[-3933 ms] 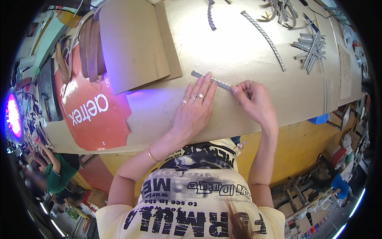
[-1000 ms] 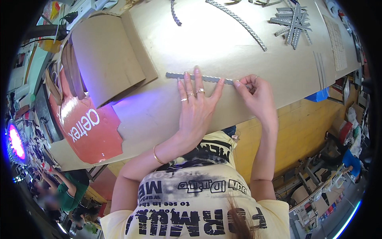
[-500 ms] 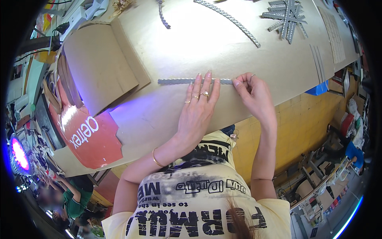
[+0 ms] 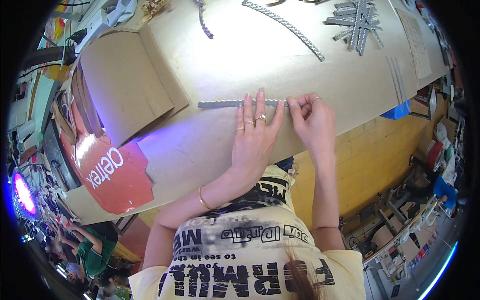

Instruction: The person repeatedly picks up silver braided trim pieces, aligns them end-to-end on a worktable, and joins them by hand. The joined pieces are placed back on the table. The process is repeated with multiple trim segments throughout the clip.

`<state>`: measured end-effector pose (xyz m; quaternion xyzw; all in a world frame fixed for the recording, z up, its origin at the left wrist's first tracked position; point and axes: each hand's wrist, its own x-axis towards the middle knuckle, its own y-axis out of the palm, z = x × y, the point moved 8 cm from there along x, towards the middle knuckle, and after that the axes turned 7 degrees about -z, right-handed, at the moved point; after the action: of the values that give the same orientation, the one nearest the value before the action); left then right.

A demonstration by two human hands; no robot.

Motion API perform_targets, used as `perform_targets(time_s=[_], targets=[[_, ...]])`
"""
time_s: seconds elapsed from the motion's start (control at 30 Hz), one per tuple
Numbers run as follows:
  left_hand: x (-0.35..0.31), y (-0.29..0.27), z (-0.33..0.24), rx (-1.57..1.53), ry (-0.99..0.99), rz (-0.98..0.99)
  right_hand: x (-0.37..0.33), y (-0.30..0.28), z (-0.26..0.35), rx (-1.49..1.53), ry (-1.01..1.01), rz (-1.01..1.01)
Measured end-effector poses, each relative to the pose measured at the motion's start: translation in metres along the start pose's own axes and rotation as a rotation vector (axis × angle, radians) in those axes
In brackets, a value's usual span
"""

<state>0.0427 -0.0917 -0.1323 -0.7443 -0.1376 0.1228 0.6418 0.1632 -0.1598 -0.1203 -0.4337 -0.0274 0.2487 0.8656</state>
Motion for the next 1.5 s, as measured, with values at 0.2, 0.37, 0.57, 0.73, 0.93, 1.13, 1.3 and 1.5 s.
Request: perform_targets(time_s=[0.2,0.37,0.57,0.73,0.93,1.13,1.3,1.5], targets=[[-0.001,0.003,-0.001,0.031,0.014,0.000,-0.003,-0.005,-0.013,0.304,0.091,-0.051],[-0.001,0.004,-0.002,0.030,0.019,0.016,-0.001,-0.006,-0.012,0.183,0.077,-0.045],[-0.001,0.004,-0.003,0.027,0.017,0.022,-0.002,-0.006,-0.006,0.092,0.008,-0.085],[0.001,0.003,-0.004,0.044,0.018,0.014,-0.005,-0.003,-0.007,0.046,-0.028,-0.123],[0.002,-0.001,-0.004,0.077,0.029,0.008,-0.012,0.001,-0.006,-0.037,-0.041,-0.196],[0.002,0.000,-0.005,0.150,0.043,0.009,-0.040,-0.018,-0.005,-0.251,-0.127,-0.437],[0.001,-0.004,-0.003,0.127,0.028,-0.050,-0.060,0.011,0.003,-0.480,-0.288,-0.359],[-0.019,-0.011,0.055,0.027,-0.175,-0.033,-0.057,0.014,-0.004,-0.506,-0.263,-0.410]])
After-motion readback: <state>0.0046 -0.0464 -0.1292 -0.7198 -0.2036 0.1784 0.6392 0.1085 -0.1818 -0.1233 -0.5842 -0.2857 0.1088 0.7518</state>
